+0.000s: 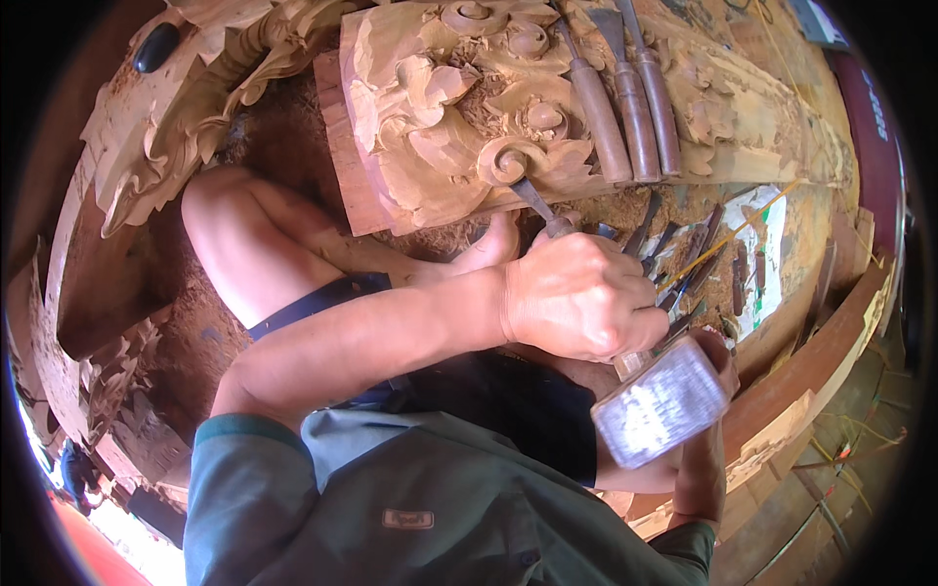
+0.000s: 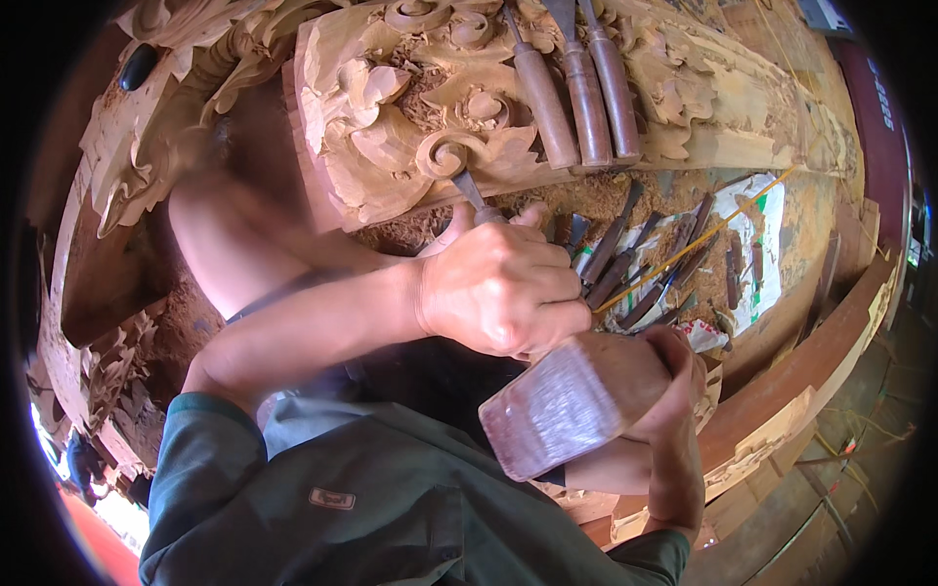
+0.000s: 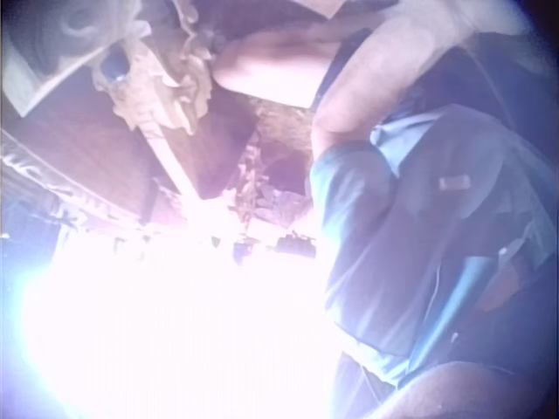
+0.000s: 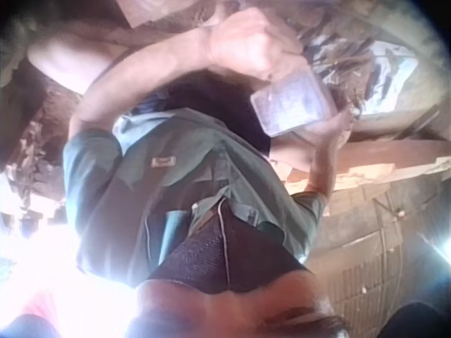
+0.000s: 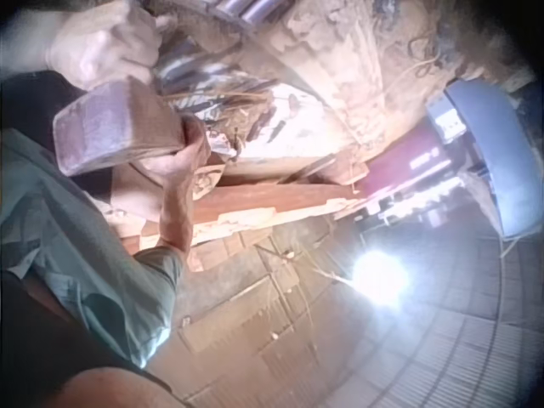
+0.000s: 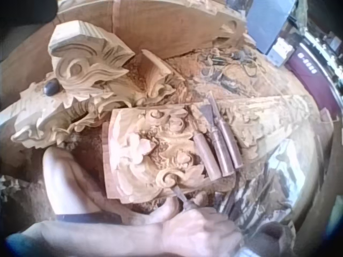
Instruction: The person carves a wooden panel using a chisel and mallet, shaping ornate floral patterns. They periodically switch to a smaller carving knife for finer details and clear away wood shavings by hand.
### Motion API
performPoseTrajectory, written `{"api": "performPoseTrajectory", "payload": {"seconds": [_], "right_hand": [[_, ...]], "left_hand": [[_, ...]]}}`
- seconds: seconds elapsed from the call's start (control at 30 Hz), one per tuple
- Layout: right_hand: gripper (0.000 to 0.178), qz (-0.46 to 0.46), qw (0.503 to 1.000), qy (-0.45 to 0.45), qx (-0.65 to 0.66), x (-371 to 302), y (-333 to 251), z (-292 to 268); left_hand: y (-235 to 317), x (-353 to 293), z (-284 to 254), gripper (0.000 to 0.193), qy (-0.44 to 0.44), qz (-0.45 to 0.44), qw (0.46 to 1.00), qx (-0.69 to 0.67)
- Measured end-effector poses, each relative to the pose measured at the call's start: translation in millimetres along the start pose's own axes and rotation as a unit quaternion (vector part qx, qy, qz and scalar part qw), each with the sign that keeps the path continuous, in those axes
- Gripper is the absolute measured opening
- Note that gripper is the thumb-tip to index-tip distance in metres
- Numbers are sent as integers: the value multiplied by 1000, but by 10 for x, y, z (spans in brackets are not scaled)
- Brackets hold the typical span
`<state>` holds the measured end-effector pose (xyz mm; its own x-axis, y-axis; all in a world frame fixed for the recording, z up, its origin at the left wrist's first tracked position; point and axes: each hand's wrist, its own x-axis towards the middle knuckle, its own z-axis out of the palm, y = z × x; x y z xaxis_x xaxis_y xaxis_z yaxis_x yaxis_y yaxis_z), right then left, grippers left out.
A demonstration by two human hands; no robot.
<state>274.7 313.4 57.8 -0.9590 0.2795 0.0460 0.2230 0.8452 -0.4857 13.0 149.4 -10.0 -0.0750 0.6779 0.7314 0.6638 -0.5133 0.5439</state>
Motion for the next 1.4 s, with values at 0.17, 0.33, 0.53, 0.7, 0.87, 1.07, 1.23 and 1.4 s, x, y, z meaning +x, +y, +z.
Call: {"api": "performPoseTrajectory", "payload": {"seconds": [0.17,0.33,0.53,0.7,0.87,1.07,1.23,1.4], "right_hand": [[76,-71,980,98,160,34,-73,186],[60,-29,982,156,100,-77,-311,240],[75,51,997,30,41,-96,40,56],[81,17,948,123,293,-126,-48,195],[75,-18,945,87,314,-197,-54,264],[39,-124,971,85,183,-77,-17,335],[38,-154,979,37,129,-10,-163,338],[38,-141,984,-19,108,74,-406,215]], "left_hand": [[-27,18,44,21,12,-6,1000,-26],[-26,-3,-7,26,-9,-36,999,-22],[162,153,61,22,-147,-95,984,-25],[368,144,347,25,-31,-9,999,-40],[233,-78,83,34,-28,-11,999,44],[124,-166,-85,42,-64,21,998,-6],[87,-212,-209,37,-59,41,996,-52],[-18,-326,-209,34,-29,75,992,-101]]}}
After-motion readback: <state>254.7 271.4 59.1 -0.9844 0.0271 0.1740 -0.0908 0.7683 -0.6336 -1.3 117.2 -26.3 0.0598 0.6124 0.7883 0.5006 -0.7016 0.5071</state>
